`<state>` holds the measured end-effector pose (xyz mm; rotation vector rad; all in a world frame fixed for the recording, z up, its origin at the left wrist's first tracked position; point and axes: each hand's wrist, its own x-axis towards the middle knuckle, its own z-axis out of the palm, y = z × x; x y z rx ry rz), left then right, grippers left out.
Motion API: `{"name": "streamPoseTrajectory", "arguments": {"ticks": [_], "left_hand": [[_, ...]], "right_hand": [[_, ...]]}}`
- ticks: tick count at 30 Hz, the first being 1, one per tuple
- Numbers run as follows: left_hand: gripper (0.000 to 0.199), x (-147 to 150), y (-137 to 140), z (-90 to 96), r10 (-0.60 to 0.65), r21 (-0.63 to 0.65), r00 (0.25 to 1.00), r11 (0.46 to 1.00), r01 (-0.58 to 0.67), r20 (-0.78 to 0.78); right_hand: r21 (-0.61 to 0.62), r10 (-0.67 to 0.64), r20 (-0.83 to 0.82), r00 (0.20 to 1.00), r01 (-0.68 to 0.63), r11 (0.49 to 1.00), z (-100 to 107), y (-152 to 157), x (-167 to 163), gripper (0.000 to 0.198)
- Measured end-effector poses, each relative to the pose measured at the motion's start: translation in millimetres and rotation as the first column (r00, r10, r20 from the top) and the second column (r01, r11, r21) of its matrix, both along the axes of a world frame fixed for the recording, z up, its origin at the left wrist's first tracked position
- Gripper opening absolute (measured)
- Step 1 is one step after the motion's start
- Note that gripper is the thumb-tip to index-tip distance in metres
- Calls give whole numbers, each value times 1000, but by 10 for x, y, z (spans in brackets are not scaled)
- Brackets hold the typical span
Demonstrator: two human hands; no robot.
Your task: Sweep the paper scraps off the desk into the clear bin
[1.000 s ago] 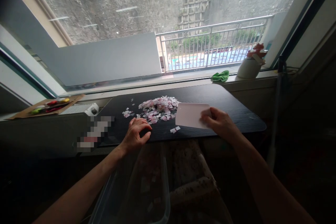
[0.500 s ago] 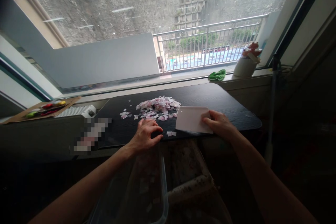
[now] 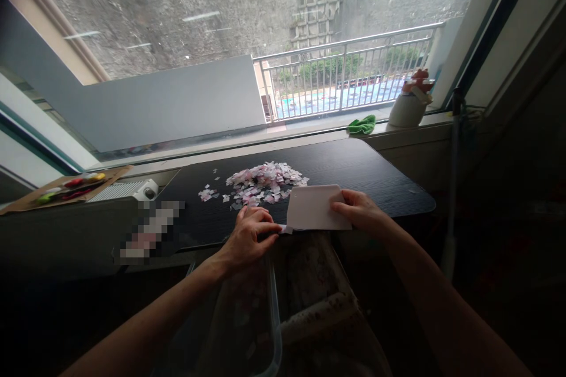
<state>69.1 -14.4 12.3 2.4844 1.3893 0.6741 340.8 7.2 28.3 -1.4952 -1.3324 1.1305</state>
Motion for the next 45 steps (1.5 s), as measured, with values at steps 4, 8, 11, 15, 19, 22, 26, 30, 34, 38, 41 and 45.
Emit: {"name": "streamPoseTrajectory", "arguments": {"ticks": [4, 8, 11, 15, 19, 22, 26, 30, 34, 38, 41, 45], "left_hand": [[19, -12, -38, 11, -18, -3, 1000, 1000, 18, -13], [19, -76, -20, -10, -16, 10, 1000, 1000, 16, -13], [20, -109, -2, -27, -28, 16, 1000, 999, 28, -9], [20, -104, -14, -29, -37, 17, 999, 999, 37, -7], [21, -112, -30, -24, -88, 33, 996, 996, 87, 19], [20, -198, 19, -14, -46, 68, 998, 997, 43, 42], [17, -417, 178, -4, 65, 102, 997, 992, -70, 47], [14, -595, 302, -63, 197, 159, 980, 967, -198, 27], [13, -626, 305, -144, 247, 205, 968, 946, -250, 40], [13, -605, 280, -159, 231, 219, 972, 947, -236, 47], [14, -601, 279, -152, 231, 219, 972, 947, -236, 50], [14, -599, 278, -150, 244, 224, 969, 943, -247, 41]], "right_hand": [[40, -11, 44, 999, 9, 999, -28, 52, -10, 21], [46, 40, 60, 997, -43, 998, -110, 145, -72, 22], [30, 71, -11, 997, -70, 997, -158, 193, -100, 21], [-17, 95, -66, 993, -96, 995, -161, 195, -28, 20], [16, 87, -20, 996, -86, 996, -92, 175, 40, 21], [80, 96, 8, 995, -96, 992, -35, 206, -45, 18], [107, 176, -22, 984, -173, 979, -9, 317, -254, 12], [72, 219, -14, 976, -217, 973, 2, 393, -323, 11], [46, 259, 10, 966, -260, 965, 32, 384, -259, 10], [35, 274, -30, 961, -273, 961, 45, 347, -217, 11], [49, 254, -62, 965, -251, 967, 34, 317, -181, 15], [83, 243, -6, 970, -242, 967, 12, 266, -54, 21]]}}
